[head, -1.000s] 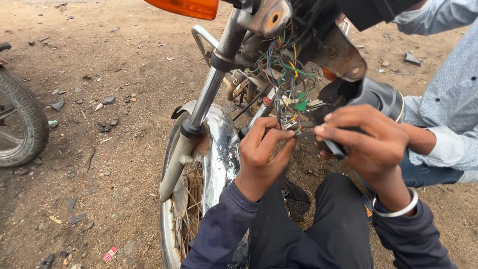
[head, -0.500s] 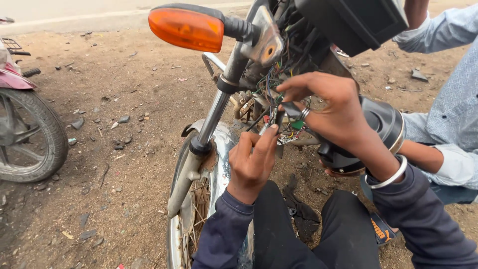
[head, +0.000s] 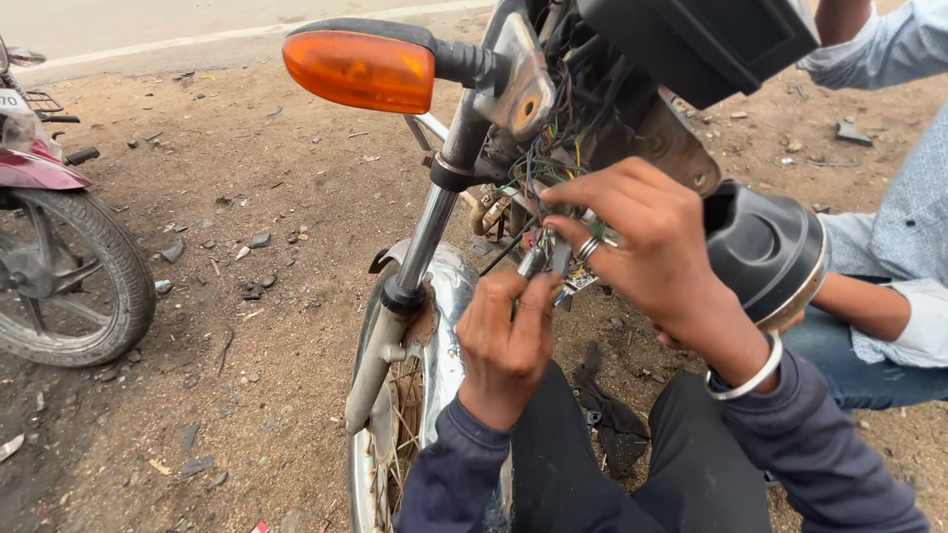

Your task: The person is repairing the electrical wiring and front headlight assembly of a motorcycle.

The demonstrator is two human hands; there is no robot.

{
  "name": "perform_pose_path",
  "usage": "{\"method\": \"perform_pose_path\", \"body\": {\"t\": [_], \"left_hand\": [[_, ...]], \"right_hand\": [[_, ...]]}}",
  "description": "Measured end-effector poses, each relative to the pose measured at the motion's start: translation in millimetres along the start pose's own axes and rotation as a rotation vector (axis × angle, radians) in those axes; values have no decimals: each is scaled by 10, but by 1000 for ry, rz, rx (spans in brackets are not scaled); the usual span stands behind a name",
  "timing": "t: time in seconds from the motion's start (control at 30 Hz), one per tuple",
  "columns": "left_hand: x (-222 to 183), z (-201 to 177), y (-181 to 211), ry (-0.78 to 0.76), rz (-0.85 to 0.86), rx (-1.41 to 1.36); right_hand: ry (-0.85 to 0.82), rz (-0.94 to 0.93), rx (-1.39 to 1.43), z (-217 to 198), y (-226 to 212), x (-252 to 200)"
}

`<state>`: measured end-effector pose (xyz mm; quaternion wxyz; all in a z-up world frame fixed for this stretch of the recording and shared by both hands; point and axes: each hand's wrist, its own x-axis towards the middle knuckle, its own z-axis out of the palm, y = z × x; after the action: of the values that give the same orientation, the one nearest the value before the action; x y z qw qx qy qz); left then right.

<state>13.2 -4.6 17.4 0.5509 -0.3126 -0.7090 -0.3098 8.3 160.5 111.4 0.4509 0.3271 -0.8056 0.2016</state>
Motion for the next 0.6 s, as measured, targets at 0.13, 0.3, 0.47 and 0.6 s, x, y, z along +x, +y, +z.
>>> {"method": "perform_pose_path", "body": {"t": [0.13, 0.3, 0.47, 0.6], "left_hand": [[75, -95, 216, -49, -124, -103], [116, -178, 300, -157, -358, -223], [151, -237, 298, -276, -443, -355], [205, -301, 256, -298, -494, -419]], "right_hand": [[167, 44, -96, -201, -253, -130], [520, 458, 290, 158, -280, -1183], [217, 345, 103, 324, -258, -1011], [135, 366, 267, 268, -146, -963]]}}
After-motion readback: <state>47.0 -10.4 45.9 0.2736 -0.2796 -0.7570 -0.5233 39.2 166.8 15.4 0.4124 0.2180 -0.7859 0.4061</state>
